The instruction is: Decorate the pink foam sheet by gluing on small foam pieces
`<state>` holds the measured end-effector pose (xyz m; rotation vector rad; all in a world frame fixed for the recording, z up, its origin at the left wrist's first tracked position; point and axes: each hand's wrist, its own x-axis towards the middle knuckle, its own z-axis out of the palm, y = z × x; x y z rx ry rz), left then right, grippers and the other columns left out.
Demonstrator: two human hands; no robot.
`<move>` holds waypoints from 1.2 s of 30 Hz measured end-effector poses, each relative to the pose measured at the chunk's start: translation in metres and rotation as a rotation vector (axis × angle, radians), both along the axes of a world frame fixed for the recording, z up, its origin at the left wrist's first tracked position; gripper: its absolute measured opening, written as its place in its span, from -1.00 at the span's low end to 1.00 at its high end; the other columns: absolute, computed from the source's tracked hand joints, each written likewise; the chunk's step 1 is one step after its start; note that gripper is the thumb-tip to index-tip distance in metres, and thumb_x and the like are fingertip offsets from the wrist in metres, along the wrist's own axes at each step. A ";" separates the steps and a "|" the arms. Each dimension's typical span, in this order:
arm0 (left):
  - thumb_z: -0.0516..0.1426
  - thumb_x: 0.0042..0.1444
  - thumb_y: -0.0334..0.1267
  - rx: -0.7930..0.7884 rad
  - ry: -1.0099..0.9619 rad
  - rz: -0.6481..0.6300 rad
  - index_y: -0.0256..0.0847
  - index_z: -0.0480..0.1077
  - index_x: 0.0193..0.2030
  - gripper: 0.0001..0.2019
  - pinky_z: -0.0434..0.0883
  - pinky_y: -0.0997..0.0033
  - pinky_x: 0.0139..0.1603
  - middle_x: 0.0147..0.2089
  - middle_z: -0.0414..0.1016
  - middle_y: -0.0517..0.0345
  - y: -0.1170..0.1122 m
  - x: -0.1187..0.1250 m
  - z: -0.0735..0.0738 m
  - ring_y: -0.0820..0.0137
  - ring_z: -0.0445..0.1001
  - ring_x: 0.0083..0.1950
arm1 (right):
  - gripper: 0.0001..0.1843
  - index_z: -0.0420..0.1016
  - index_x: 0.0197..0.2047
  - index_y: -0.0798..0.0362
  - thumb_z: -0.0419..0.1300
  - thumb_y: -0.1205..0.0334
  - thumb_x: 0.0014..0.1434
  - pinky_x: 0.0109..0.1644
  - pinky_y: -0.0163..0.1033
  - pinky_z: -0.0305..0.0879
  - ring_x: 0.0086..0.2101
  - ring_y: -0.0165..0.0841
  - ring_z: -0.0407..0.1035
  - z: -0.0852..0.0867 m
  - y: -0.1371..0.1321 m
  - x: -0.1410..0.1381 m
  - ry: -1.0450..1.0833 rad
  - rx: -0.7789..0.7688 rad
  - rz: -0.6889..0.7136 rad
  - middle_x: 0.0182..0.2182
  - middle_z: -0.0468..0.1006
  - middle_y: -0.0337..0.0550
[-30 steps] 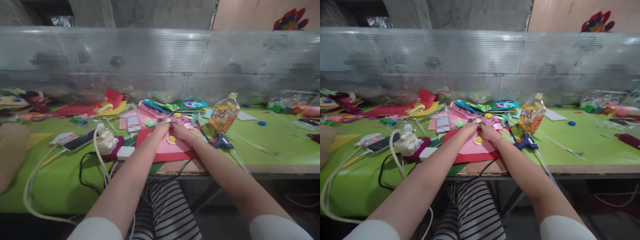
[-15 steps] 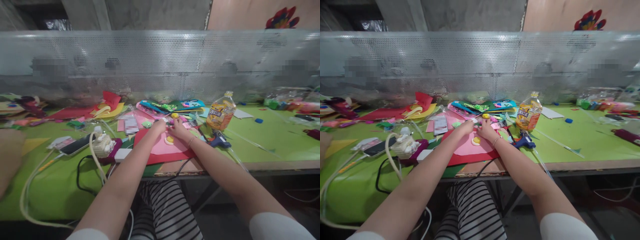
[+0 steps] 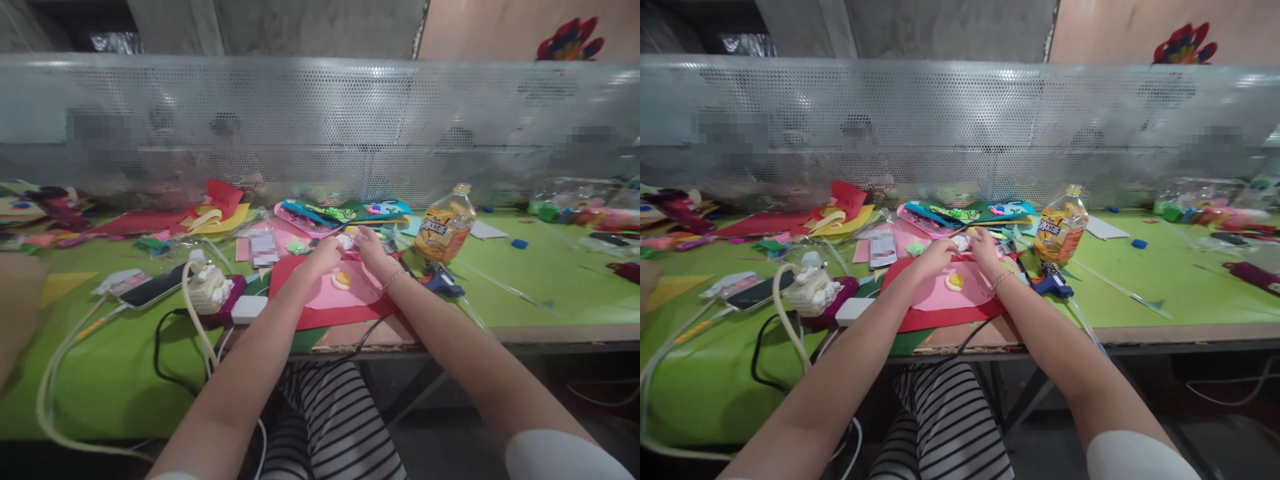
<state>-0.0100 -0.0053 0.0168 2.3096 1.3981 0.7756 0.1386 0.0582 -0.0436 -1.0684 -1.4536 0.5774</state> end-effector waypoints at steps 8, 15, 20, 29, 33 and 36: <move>0.12 0.00 -0.36 0.205 -0.220 0.296 -0.35 0.28 -0.04 -0.66 0.32 0.35 0.08 0.07 0.33 -0.20 0.007 0.000 -0.007 0.28 0.37 0.08 | -0.60 0.35 -0.14 0.06 0.20 0.20 -0.11 -0.22 -0.18 0.42 -0.35 -0.39 0.40 0.022 -0.029 -0.013 0.213 -0.063 0.123 -0.26 0.50 -0.15; 0.11 0.07 -0.30 0.055 -0.381 0.272 -0.26 0.33 -0.20 -0.84 0.36 0.42 -0.05 -0.15 0.50 0.01 0.013 -0.001 -0.013 0.37 0.47 -0.09 | -0.59 0.39 -0.11 0.06 0.20 0.21 -0.10 -0.22 -0.20 0.40 -0.31 -0.37 0.40 0.023 -0.033 -0.012 0.124 -0.013 0.162 -0.22 0.51 -0.14; 0.08 0.10 -0.30 0.093 -0.304 0.289 -0.22 0.34 -0.23 -0.90 0.35 0.39 -0.05 -0.15 0.51 0.05 0.013 0.000 -0.016 0.36 0.46 -0.08 | -0.68 0.44 -0.18 0.07 0.17 0.19 -0.05 -0.22 -0.19 0.37 -0.36 -0.37 0.36 0.025 -0.034 -0.010 -0.030 0.046 0.119 -0.30 0.52 -0.15; 0.10 0.09 -0.24 0.112 -0.251 0.310 -0.18 0.33 -0.27 -0.91 0.35 0.40 -0.15 -0.22 0.53 0.09 0.015 -0.004 -0.021 0.34 0.48 -0.16 | -0.78 0.39 -0.36 0.07 0.23 0.12 -0.05 -0.14 -0.19 0.34 -0.31 -0.35 0.37 0.026 -0.035 -0.010 -0.082 0.139 0.097 -0.35 0.50 -0.15; 0.12 0.07 -0.25 0.112 -0.280 0.295 -0.18 0.31 -0.32 -0.92 0.35 0.41 -0.16 -0.26 0.52 0.12 0.016 -0.005 -0.023 0.36 0.48 -0.19 | -0.74 0.39 -0.30 0.07 0.22 0.09 -0.03 -0.11 -0.18 0.32 -0.28 -0.35 0.36 0.025 -0.035 -0.011 -0.123 0.160 0.094 -0.32 0.50 -0.13; 0.14 0.01 -0.33 0.101 -0.352 0.298 -0.19 0.30 -0.32 -0.91 0.35 0.42 -0.15 -0.27 0.50 0.13 0.017 -0.003 -0.023 0.38 0.47 -0.18 | -0.75 0.39 -0.32 0.07 0.23 0.10 -0.04 -0.12 -0.19 0.31 -0.28 -0.34 0.35 0.027 -0.035 -0.011 -0.142 0.177 0.097 -0.31 0.49 -0.12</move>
